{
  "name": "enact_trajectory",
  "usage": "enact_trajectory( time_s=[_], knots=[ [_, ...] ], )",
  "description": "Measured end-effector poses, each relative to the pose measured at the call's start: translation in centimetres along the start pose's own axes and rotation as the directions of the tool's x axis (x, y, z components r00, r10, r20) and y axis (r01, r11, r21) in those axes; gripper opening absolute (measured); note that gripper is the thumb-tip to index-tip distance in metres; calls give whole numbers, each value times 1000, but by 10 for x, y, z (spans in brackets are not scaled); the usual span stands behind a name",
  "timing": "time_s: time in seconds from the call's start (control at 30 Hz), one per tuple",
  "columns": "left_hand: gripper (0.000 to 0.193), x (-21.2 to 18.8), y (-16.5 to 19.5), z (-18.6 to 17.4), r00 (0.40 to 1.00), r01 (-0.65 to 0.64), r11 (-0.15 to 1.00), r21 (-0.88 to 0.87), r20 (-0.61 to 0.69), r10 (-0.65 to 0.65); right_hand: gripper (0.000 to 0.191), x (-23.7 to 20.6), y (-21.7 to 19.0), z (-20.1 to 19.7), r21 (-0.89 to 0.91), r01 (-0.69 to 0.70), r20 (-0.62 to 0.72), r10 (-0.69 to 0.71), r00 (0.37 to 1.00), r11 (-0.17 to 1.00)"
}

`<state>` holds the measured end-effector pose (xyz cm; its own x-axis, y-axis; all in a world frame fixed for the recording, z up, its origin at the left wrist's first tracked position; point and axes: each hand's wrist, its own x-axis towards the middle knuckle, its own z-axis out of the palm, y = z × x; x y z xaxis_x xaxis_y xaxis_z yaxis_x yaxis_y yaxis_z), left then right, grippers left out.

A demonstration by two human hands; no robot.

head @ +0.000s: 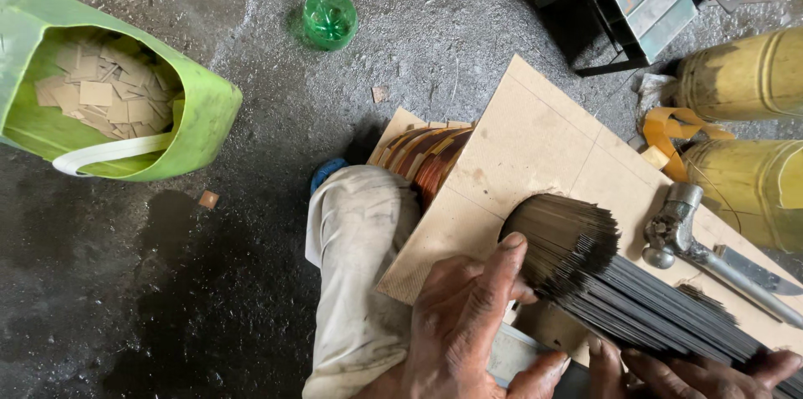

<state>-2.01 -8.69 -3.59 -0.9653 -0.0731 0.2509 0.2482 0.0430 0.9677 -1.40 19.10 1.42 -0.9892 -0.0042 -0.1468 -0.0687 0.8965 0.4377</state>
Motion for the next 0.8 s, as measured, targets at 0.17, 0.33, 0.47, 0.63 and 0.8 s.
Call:
enact_trajectory(
  time_s=[0.17,0.33,0.47,0.63,0.8],
  knots=[
    [98,4,7,-2,1000,24,998,55,16,-25,31,-1,-5,-2,165,-21,-84,35,996,986],
    [88,11,9,2,999,46,996,73,-24,-44,25,0,-12,-17,402,379,-470,-167,866,834],
    [69,11,12,6,999,9,993,114,-40,-5,20,-12,-20,-32,402,366,-438,-175,882,839],
    [66,3,15,10,999,20,991,133,-41,-14,22,-17,-31,-21,525,327,-551,21,834,786],
    [61,-2,18,19,997,16,988,155,-72,-5,21,-18,-30,-17,489,332,-574,10,819,806]
  ],
)
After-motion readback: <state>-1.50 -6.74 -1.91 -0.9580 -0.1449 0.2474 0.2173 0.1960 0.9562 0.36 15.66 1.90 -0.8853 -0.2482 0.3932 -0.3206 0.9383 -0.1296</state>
